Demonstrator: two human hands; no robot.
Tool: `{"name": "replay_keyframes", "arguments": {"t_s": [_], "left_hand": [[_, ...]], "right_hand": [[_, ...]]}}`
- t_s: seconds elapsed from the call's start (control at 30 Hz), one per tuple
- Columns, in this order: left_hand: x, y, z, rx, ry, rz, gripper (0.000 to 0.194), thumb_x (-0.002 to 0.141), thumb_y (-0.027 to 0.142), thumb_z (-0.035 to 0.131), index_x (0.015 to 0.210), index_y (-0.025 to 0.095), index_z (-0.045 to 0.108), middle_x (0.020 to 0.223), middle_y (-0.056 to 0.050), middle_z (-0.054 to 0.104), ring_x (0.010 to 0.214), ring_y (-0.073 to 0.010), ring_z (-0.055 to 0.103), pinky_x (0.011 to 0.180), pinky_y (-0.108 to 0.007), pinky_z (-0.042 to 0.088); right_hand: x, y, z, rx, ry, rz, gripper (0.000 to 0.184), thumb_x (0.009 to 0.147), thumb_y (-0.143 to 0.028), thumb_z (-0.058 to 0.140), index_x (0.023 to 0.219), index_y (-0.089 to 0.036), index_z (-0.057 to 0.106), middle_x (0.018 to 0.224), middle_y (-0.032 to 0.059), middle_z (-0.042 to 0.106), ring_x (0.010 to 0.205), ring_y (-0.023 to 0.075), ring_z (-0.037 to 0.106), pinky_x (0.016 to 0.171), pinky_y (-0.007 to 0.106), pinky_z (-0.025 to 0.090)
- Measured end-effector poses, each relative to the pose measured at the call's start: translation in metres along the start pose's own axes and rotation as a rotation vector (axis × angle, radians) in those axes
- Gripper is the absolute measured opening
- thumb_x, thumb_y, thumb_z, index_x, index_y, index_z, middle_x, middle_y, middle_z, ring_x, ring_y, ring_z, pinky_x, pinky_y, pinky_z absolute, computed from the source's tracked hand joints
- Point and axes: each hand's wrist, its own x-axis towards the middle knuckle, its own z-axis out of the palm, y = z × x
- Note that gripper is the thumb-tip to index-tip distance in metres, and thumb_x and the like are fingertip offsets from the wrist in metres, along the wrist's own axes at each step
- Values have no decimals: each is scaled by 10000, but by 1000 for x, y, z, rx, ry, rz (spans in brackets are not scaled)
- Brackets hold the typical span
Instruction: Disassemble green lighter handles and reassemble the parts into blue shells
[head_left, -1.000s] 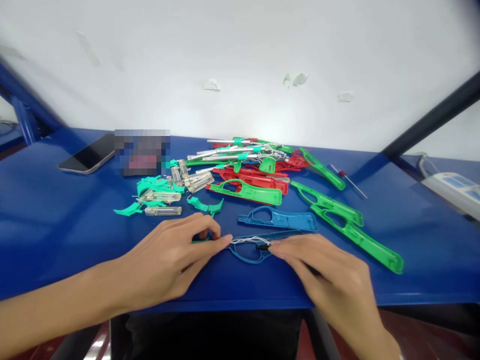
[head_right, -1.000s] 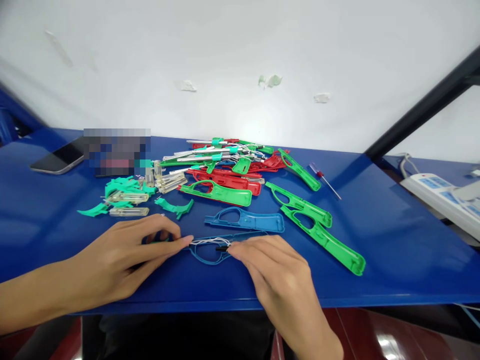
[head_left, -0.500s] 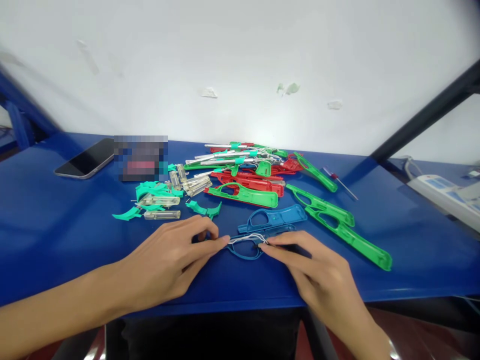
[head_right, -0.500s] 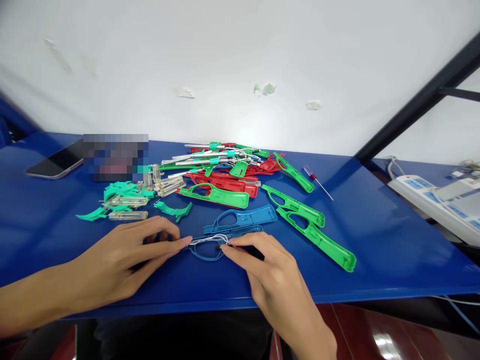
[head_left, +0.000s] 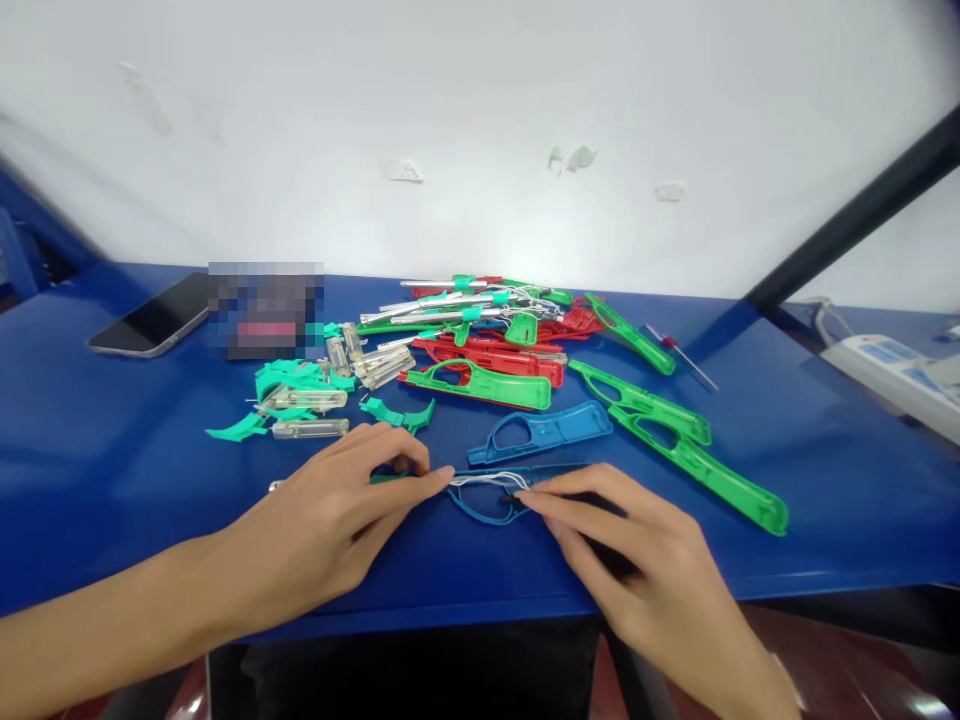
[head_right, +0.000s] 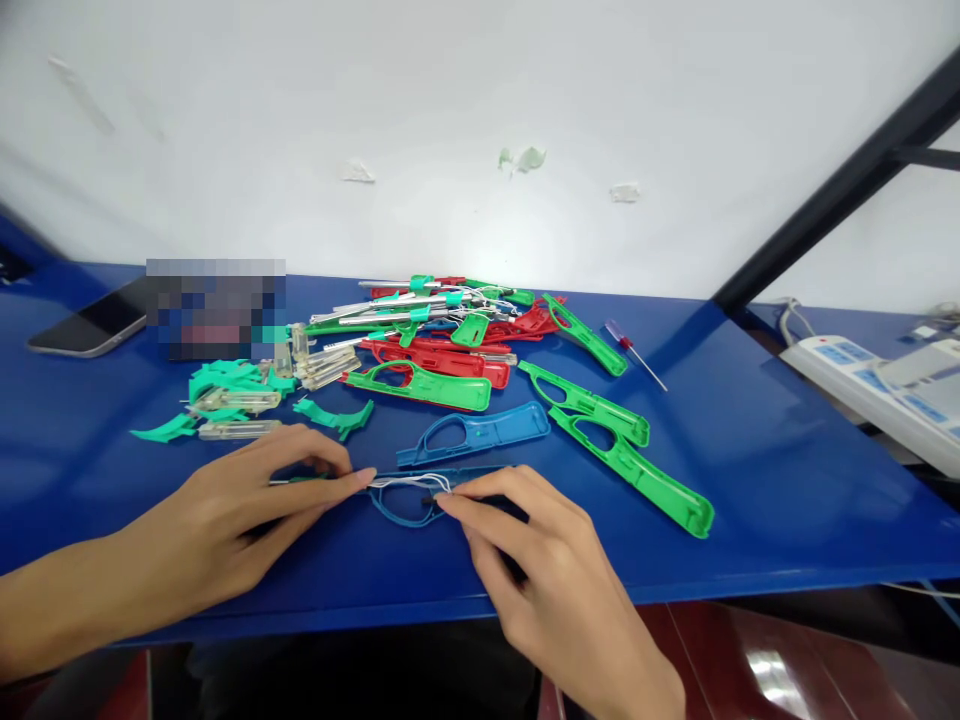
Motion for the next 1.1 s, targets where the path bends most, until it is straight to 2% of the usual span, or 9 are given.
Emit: {"name": "replay_keyframes", "arguments": {"t_s": [0.13,0.3,0.43,0.8,1.1], "left_hand": [[-1,-1,3,-70,37,-21,387,1095,64,501,1349,263,715,1081,-31,644,960,-132,646,833,-222,542],[0,-1,5,-86,103,-90,280,1094,138,595,1322,239,724,1044,-9,681,920,-112,665,836,-200,548],[1,-1,5,-141,89,-101,236,1093,142,597,1204,255,773,1068,-8,719,966,-118,697,871,-206,568],[-1,-3,8,-183,68,-108,281,1117,157,547,1250,287,757,1111,-25,691,955,-132,689,837,-246,570],[-1,-2,6,-170,48,-98,277,1119,141,531,1245,271,742,1127,-27,673,989,-136,660,864,-256,547]], "right_hand": [[0,2,3,0,42,3,260,1085,-212,660,1307,-314,749,1248,-2,749,1084,148,743,965,239,590],[0,5,4,-21,46,-19,234,1084,-223,668,1286,-288,766,1213,0,785,1051,165,760,948,254,608],[3,5,2,-16,53,-23,215,1081,-217,670,1256,-266,784,1179,6,805,1019,172,773,922,257,630],[7,4,0,-23,40,-31,216,1088,-209,646,1225,-257,806,1140,15,825,967,193,784,857,296,648],[8,5,0,-27,27,-22,204,1087,-224,664,1232,-270,799,1134,-14,825,964,170,783,894,281,631]]}}
